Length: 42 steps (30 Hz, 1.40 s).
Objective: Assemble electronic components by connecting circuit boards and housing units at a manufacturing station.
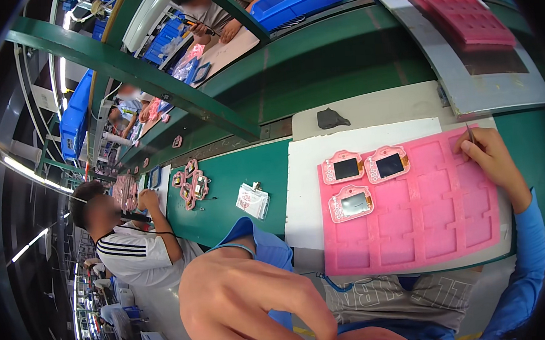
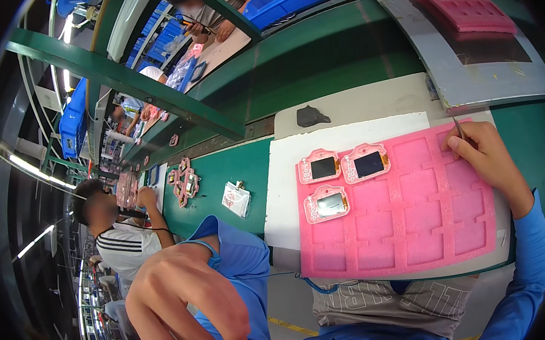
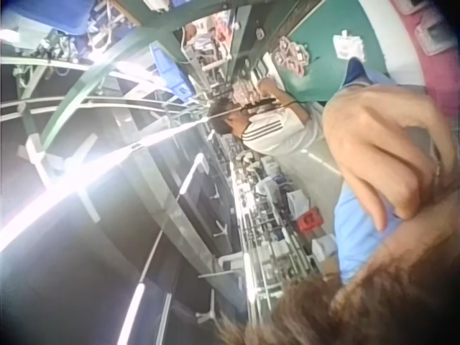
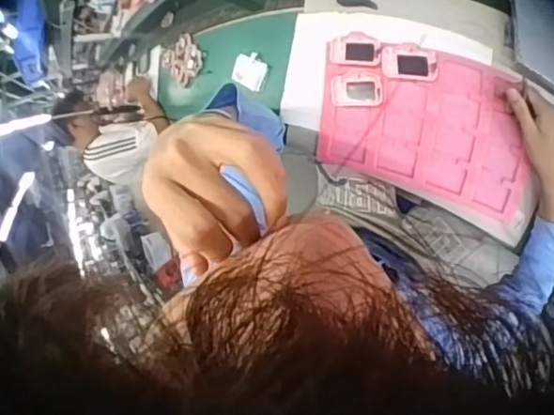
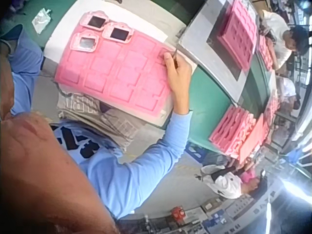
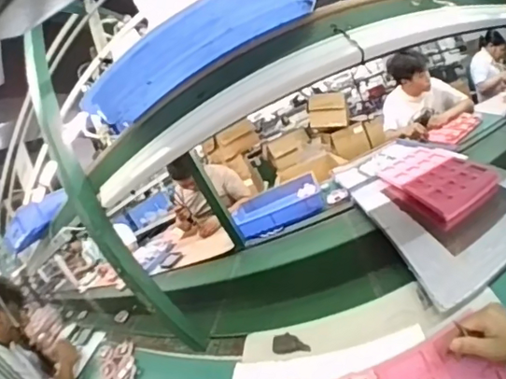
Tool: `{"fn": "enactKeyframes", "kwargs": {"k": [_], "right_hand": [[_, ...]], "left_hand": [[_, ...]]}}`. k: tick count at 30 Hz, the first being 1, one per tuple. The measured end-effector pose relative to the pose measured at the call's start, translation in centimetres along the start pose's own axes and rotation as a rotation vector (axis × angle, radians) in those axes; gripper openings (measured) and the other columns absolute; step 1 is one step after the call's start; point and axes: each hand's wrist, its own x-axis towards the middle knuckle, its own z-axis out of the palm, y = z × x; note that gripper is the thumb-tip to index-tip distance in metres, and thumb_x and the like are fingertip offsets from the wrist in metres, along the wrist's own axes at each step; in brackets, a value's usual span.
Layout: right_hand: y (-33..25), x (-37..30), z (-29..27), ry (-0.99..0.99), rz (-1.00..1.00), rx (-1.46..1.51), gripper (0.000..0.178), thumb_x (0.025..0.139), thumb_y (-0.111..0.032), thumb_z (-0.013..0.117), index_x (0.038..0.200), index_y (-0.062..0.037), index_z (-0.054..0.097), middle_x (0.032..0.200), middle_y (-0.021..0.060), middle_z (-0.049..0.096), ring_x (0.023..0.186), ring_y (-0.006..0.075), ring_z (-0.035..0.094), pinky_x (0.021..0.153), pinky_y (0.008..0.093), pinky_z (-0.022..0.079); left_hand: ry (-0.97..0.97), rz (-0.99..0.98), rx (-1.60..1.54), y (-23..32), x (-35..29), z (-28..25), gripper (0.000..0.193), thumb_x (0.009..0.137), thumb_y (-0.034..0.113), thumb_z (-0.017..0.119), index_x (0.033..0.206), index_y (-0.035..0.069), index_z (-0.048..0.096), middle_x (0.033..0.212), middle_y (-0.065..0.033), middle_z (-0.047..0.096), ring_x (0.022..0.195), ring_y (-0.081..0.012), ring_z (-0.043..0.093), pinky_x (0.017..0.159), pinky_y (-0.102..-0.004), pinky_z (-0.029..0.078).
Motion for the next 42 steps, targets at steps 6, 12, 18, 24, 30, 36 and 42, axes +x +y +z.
{"fn": "enactKeyframes", "kwargs": {"k": [6, 12, 18, 24, 30, 36, 42], "right_hand": [[-0.3, -0.5, -0.6, -0.012, -0.037, -0.063, 0.019, 0.099, -0.008, 0.063, 0.087, 0.0039, 0.073, 0.076, 0.0072, 0.068, 0.065, 0.014, 0.056, 0.065, 0.0264, 0.048], [-0.3, 0.1, -0.6, -0.017, -0.118, -0.166, 0.036, 0.104, -0.024, 0.068, 0.079, 0.0011, 0.065, 0.073, 0.0088, 0.067, 0.062, 0.0216, 0.053, 0.067, 0.0359, 0.047], [1.2, 0.9, -0.7, -0.075, -0.201, -0.309, 0.039, 0.108, -0.029, 0.067, 0.084, 0.0009, 0.067, 0.074, 0.0098, 0.064, 0.063, 0.0223, 0.054, 0.068, 0.0365, 0.048], [2.0, -0.1, -0.5, -0.006, -0.14, -0.226, 0.045, 0.107, -0.036, 0.067, 0.076, -0.0049, 0.061, 0.068, 0.0074, 0.06, 0.059, 0.024, 0.05, 0.066, 0.0364, 0.046], [1.5, -0.4, -1.0, -0.043, -0.16, -0.25, 0.046, 0.108, -0.036, 0.067, 0.074, -0.005, 0.06, 0.067, 0.0063, 0.061, 0.059, 0.0233, 0.05, 0.066, 0.0354, 0.047], [2.3, 1.2, 0.6, 0.035, -0.182, -0.323, 0.044, 0.106, -0.035, 0.068, 0.076, -0.0035, 0.062, 0.068, 0.0068, 0.062, 0.059, 0.0241, 0.051, 0.066, 0.0351, 0.047], [1.5, 2.4, 2.0, 0.092, -0.099, -0.297, 0.042, 0.106, -0.035, 0.068, 0.08, -0.002, 0.065, 0.07, 0.0074, 0.065, 0.06, 0.0224, 0.051, 0.066, 0.0352, 0.047]], "left_hand": [[-0.006, -0.012, -0.043, 0.6, 0.9, 0.3, 0.029, 0.106, 0.027, 0.073, 0.081, 0.013, 0.072, 0.079, -0.0008, 0.071, 0.097, -0.028, 0.068, 0.086, -0.0375, 0.058], [-0.057, 0.019, -0.256, -2.4, 2.1, -0.6, 0.019, 0.103, 0.023, 0.07, 0.088, 0.012, 0.069, 0.093, -0.0039, 0.065, 0.107, -0.0315, 0.063, 0.093, -0.0404, 0.053], [-0.25, 0.178, -0.565, -8.3, 6.5, 0.0, 0.01, 0.099, 0.019, 0.068, 0.096, 0.011, 0.064, 0.111, -0.0076, 0.058, 0.118, -0.0358, 0.056, 0.101, -0.0439, 0.047], [-0.381, 0.153, -0.707, -8.4, 7.9, 0.6, 0.013, 0.095, 0.016, 0.065, 0.104, 0.01, 0.059, 0.129, -0.0113, 0.052, 0.129, -0.0401, 0.05, 0.109, -0.0474, 0.041], [-0.424, 0.151, -0.768, -8.2, 8.2, 1.6, 0.023, 0.091, 0.012, 0.063, 0.112, 0.009, 0.054, 0.146, -0.015, 0.045, 0.14, -0.0443, 0.043, 0.117, -0.0508, 0.035], [-0.418, 0.243, -0.902, -9.9, 7.3, 3.8, 0.036, 0.086, 0.008, 0.06, 0.12, 0.008, 0.049, 0.164, -0.0187, 0.038, 0.151, -0.0486, 0.037, 0.125, -0.0543, 0.029], [-0.237, 0.204, -0.966, -8.6, 5.2, 6.9, 0.046, 0.083, 0.004, 0.058, 0.127, 0.007, 0.045, 0.179, -0.0218, 0.032, 0.16, -0.0522, 0.032, 0.132, -0.0572, 0.025]]}}
